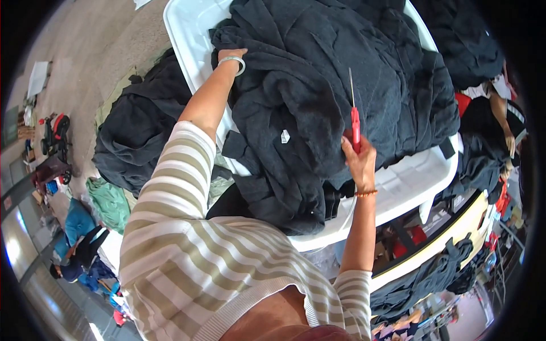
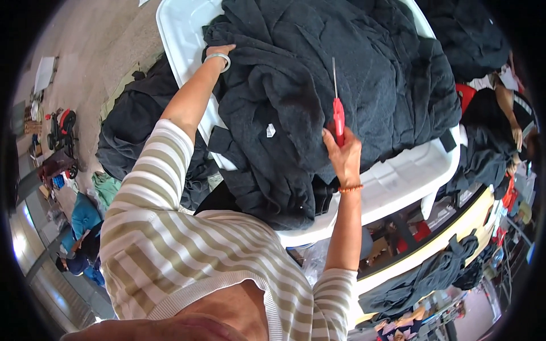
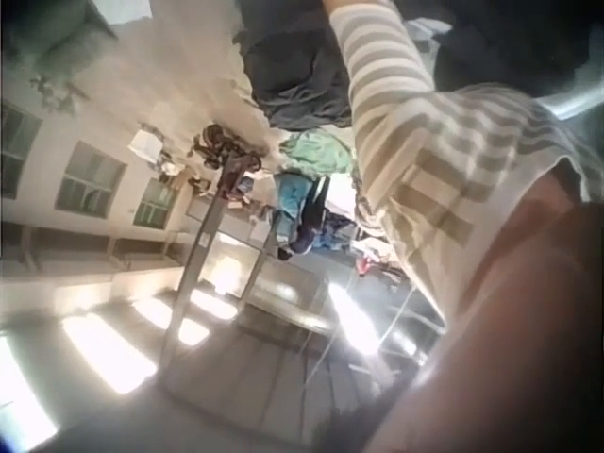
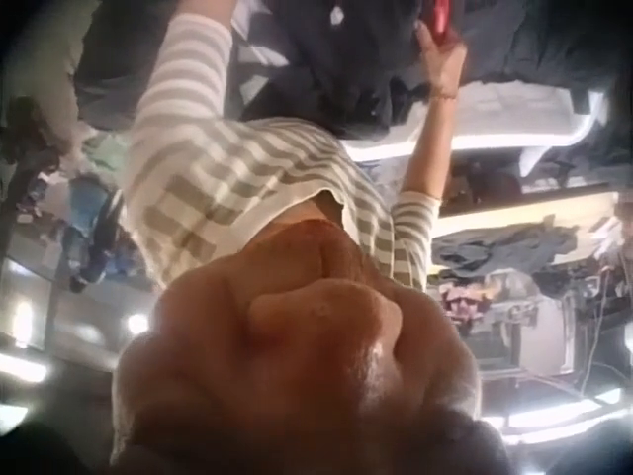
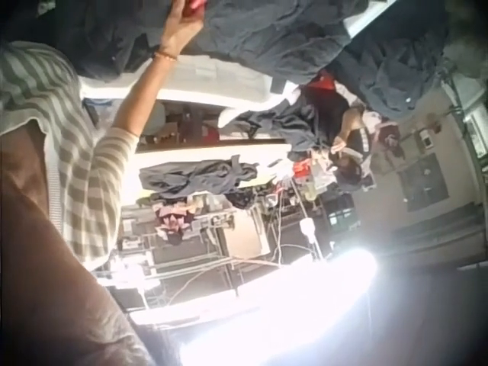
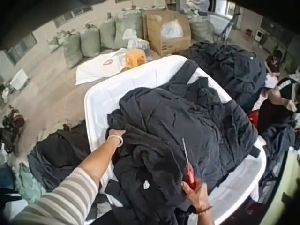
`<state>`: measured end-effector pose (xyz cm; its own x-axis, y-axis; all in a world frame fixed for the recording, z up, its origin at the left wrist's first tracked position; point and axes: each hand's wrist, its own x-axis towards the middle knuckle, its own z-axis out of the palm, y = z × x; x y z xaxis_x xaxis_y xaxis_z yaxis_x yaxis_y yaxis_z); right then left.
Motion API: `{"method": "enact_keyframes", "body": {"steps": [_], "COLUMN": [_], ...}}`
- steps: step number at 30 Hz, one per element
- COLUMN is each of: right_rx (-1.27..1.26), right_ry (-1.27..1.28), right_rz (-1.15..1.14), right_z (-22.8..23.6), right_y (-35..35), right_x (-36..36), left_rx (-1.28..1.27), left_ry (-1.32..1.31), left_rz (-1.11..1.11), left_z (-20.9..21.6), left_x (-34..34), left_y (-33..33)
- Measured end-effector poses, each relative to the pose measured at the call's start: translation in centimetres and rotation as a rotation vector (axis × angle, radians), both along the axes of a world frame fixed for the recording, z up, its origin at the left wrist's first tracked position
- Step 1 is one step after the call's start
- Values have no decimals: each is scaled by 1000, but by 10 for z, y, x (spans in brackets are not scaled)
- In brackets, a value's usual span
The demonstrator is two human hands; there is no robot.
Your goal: Trim excess threads from clothing items and sort them from a bin onto a table.
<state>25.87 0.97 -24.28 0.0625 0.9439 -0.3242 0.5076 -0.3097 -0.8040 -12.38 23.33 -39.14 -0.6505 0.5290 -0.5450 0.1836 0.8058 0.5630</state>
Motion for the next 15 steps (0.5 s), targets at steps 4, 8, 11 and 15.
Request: {"method": "enact_keyframes", "body": {"steps": [4, 8, 11, 15], "right_rx": [-41, -79, -89, -33], "right_ry": [51, 72, 36, 152], "right_rz": [-53, -138, -252, -342], "right_z": [0, 10, 25, 49], "right_y": [-7, -14, -18, -23], "right_x": [-1, 10, 22, 33], "left_rx": [253, 854, 845, 1004], "left_ry": [6, -72, -164, -261], "left_rz": [-62, -453, -1083, -1518], "left_z": [6, 80, 150, 169], "left_x": [-9, 62, 134, 207], "left_y": [0, -17, -72, -186]}}
